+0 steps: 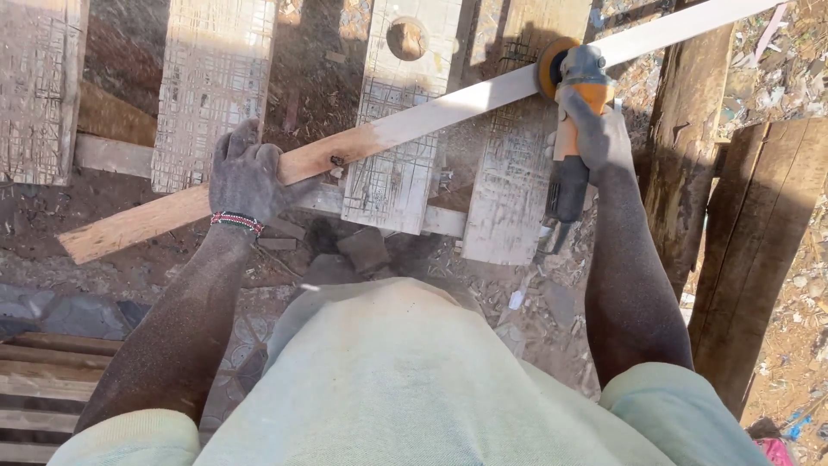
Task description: Sanding a long wooden strip using an angle grinder with a sanding disc attachment.
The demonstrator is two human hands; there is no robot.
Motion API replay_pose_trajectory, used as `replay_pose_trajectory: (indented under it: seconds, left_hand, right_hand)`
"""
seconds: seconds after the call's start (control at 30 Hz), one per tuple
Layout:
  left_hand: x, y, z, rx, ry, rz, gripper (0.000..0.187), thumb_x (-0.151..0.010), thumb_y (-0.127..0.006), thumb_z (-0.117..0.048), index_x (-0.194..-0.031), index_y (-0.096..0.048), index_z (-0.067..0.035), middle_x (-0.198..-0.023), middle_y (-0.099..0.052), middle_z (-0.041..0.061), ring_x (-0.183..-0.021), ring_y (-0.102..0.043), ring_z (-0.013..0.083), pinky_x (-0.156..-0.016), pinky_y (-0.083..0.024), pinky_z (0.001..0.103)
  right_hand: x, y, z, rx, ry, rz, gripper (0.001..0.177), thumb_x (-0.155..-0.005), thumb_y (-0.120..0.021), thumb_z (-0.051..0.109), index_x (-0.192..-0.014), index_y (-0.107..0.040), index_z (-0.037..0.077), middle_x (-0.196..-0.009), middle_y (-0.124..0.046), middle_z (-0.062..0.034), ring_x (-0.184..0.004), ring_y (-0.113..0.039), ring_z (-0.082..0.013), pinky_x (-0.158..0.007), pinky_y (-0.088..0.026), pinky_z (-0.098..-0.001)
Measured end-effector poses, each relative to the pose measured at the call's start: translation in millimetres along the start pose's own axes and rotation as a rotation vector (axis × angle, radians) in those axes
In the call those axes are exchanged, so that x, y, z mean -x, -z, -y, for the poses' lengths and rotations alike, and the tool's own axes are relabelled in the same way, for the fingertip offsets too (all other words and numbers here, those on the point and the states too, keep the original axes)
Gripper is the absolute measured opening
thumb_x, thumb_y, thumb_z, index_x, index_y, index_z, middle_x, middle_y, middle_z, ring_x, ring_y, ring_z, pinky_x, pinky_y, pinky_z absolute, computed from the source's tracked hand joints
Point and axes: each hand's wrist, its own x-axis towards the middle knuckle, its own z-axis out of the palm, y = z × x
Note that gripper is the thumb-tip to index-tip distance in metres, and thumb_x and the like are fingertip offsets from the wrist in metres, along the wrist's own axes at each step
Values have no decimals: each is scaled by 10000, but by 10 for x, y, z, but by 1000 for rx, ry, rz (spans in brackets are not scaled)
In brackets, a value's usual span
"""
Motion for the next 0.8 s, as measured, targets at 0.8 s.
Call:
replay_pose_trajectory:
  seconds: [0.8]
  left_hand:
    - [1112,822,1190,174,7,-101,1133,-899,-946,-731,-1671,-607,26,-1724,-595,325,-1590,-591,546,-1307,-428,670]
  right_hand:
    - [1083,-1653,84,287,57,111,903,-1166,-709,740,-1748,-601,58,-1599,-698,-318,-1516,-583,-617,-1231,-476,-816]
